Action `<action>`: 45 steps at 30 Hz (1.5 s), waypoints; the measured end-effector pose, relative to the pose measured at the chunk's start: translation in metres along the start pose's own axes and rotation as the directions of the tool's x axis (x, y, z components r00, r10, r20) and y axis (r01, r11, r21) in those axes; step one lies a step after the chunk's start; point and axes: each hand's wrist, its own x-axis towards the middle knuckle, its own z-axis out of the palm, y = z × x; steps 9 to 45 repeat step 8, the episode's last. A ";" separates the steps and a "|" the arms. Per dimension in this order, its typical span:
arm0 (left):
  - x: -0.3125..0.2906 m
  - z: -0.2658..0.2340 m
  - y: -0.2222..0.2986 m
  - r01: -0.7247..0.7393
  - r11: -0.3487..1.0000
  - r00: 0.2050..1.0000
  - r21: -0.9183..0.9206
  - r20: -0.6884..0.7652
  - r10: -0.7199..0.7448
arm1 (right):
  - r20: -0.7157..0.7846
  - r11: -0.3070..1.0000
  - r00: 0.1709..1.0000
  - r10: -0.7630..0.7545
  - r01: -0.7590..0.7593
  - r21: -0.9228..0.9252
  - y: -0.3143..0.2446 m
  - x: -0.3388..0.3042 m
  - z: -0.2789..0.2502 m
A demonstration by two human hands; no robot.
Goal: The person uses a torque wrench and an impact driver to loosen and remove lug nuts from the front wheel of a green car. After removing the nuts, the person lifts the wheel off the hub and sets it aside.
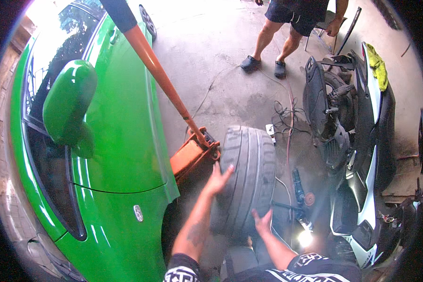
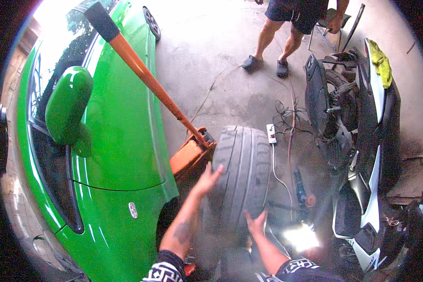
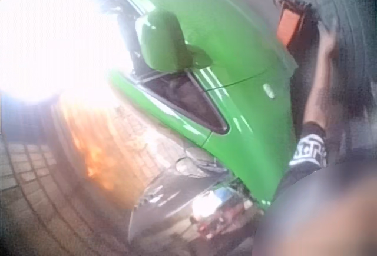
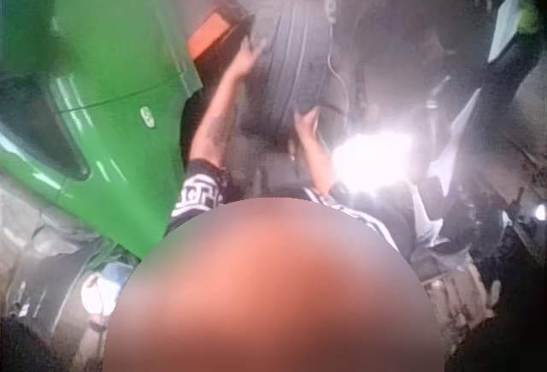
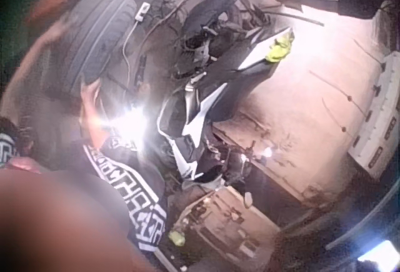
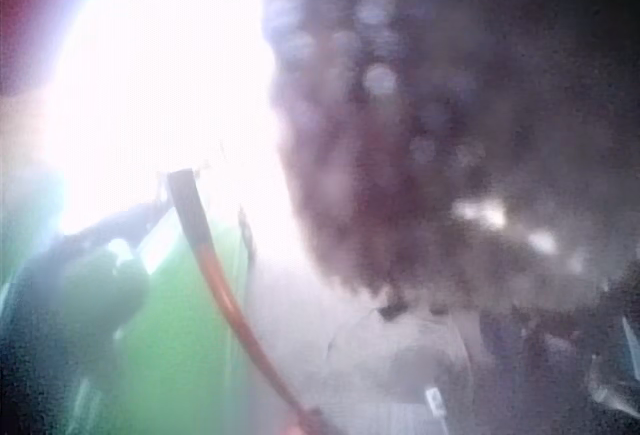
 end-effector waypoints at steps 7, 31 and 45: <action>-0.002 0.011 -0.147 -0.015 0.997 0.977 -0.079 -0.214 -0.002 | -0.074 0.995 0.992 -0.102 0.102 -0.004 -0.107 0.181 0.034; 0.011 0.012 -0.185 -0.103 0.995 0.983 -0.012 -0.156 0.099 | -0.001 0.997 0.997 -0.073 0.073 0.036 -0.125 0.217 0.036; 0.011 0.012 -0.185 -0.103 0.995 0.983 -0.012 -0.156 0.099 | -0.001 0.997 0.997 -0.073 0.073 0.036 -0.125 0.217 0.036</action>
